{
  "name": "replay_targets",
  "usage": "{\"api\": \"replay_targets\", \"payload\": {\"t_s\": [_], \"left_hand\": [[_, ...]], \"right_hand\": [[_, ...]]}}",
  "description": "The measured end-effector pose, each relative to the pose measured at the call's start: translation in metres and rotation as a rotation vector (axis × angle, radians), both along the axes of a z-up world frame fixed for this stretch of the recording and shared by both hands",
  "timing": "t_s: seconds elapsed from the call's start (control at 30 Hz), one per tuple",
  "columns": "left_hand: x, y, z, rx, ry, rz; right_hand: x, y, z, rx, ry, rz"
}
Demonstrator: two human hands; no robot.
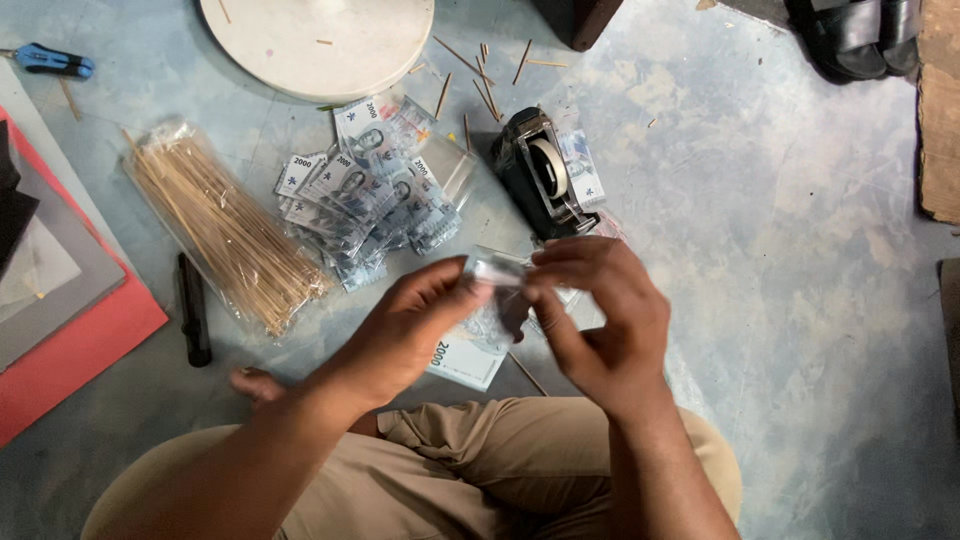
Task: The person puts banknotes into individual plastic sleeves and seals them.
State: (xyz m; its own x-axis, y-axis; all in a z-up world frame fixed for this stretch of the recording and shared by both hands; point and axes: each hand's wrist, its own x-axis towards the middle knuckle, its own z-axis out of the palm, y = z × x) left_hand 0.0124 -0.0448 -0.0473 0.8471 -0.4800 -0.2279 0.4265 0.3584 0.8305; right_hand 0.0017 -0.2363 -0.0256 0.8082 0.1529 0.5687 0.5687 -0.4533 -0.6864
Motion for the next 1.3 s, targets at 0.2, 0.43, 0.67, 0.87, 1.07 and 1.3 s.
{"api": "replay_targets", "payload": {"t_s": [0.2, 0.43, 0.67, 0.87, 1.07, 1.3], "left_hand": [[-0.005, 0.011, -0.034, 0.097, -0.08, 0.1], [-0.008, 0.015, -0.013, 0.175, -0.176, 0.072], [-0.007, 0.019, -0.009, 0.358, -0.445, 0.173], [0.004, 0.022, 0.012, 0.41, -0.667, 0.118], [-0.002, 0.028, -0.001, 0.298, -0.464, 0.083], [-0.002, 0.034, 0.016, 0.259, -0.482, 0.075]], "right_hand": [[-0.002, 0.009, -0.004, -0.278, -0.094, -0.012], [-0.009, 0.009, -0.025, 0.39, 0.463, -0.03], [-0.008, 0.012, -0.03, 0.534, 0.573, -0.045], [-0.011, 0.01, -0.027, 0.567, 0.58, -0.022], [-0.002, -0.011, -0.031, 0.555, 0.585, 0.028], [0.051, -0.087, -0.119, -0.255, 0.861, -0.472]]}}
